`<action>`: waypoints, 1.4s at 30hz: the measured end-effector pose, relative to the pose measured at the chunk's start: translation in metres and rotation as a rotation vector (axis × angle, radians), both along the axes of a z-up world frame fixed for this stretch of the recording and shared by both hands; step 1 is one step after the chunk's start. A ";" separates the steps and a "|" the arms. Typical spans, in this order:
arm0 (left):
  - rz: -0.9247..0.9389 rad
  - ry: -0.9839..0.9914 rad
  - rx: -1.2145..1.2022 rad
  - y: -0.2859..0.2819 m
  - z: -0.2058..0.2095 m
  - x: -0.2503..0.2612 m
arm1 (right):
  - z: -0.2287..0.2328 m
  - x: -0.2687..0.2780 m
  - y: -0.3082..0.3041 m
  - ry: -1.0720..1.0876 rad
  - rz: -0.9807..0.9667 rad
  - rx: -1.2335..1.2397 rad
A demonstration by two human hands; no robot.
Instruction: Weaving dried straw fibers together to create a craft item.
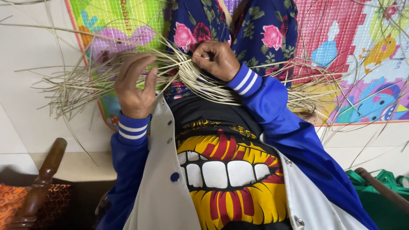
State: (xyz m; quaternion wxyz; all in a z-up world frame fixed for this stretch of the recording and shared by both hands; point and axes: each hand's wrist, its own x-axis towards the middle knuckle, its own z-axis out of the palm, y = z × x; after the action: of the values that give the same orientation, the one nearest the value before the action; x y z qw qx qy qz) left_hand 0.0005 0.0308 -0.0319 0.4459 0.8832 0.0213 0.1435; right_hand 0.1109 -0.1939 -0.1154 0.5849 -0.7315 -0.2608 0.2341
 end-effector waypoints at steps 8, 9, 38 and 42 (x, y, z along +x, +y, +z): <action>-0.061 0.118 -0.095 -0.016 -0.024 0.005 | -0.001 0.000 0.000 -0.004 -0.016 -0.015; -0.047 0.162 -0.153 -0.017 -0.030 0.004 | -0.001 0.000 0.001 0.006 -0.016 -0.013; 0.368 0.325 -0.884 -0.044 -0.109 -0.047 | 0.016 -0.009 0.014 -0.191 -0.007 -0.151; 0.386 0.315 -1.033 -0.042 -0.111 -0.055 | 0.019 -0.009 0.021 -0.273 0.092 -0.188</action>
State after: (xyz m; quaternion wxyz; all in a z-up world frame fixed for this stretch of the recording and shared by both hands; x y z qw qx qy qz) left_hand -0.0541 -0.0110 -0.1433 0.7770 0.5413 0.3157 0.0601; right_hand 0.1024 -0.1731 -0.0960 0.4616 -0.7953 -0.3479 0.1827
